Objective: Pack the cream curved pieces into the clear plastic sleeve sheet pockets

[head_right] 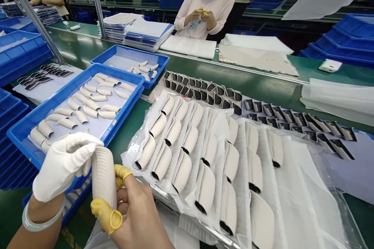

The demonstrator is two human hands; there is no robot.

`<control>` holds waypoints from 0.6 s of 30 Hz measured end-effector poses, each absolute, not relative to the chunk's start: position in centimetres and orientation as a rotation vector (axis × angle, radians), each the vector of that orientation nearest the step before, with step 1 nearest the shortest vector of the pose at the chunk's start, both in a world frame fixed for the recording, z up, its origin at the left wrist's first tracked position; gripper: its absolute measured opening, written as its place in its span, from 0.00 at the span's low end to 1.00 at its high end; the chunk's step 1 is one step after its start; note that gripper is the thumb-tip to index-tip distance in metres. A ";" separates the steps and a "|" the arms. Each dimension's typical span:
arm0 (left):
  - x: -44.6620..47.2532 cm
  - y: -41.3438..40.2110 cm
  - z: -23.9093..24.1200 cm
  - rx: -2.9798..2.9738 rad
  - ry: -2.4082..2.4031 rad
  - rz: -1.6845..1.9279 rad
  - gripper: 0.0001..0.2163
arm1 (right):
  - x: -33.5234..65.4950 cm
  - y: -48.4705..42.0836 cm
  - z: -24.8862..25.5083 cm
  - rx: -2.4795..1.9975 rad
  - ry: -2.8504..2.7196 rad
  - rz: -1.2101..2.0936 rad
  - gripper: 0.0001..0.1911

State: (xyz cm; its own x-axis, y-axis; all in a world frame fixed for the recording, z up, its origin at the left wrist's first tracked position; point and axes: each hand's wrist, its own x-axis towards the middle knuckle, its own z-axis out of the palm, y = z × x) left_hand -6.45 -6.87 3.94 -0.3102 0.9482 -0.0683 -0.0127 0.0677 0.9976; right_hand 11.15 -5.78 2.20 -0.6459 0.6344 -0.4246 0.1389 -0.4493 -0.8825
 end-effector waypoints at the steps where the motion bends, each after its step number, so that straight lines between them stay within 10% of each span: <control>1: -6.2 -6.9 4.0 0.987 1.458 1.390 0.04 | 11.3 -5.9 2.2 -1.093 -1.442 2.125 0.30; 18: -4.9 -6.8 3.1 1.533 1.690 1.371 0.03 | 10.6 -3.8 2.5 -1.063 -1.668 2.014 0.15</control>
State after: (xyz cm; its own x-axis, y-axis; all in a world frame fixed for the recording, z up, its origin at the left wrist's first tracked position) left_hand -4.94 -6.85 3.09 -0.2609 0.9278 0.2666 0.4524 -0.1264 0.8828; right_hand 10.60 -3.82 2.50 -0.6732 0.6575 -0.3384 0.2100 -0.2688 -0.9400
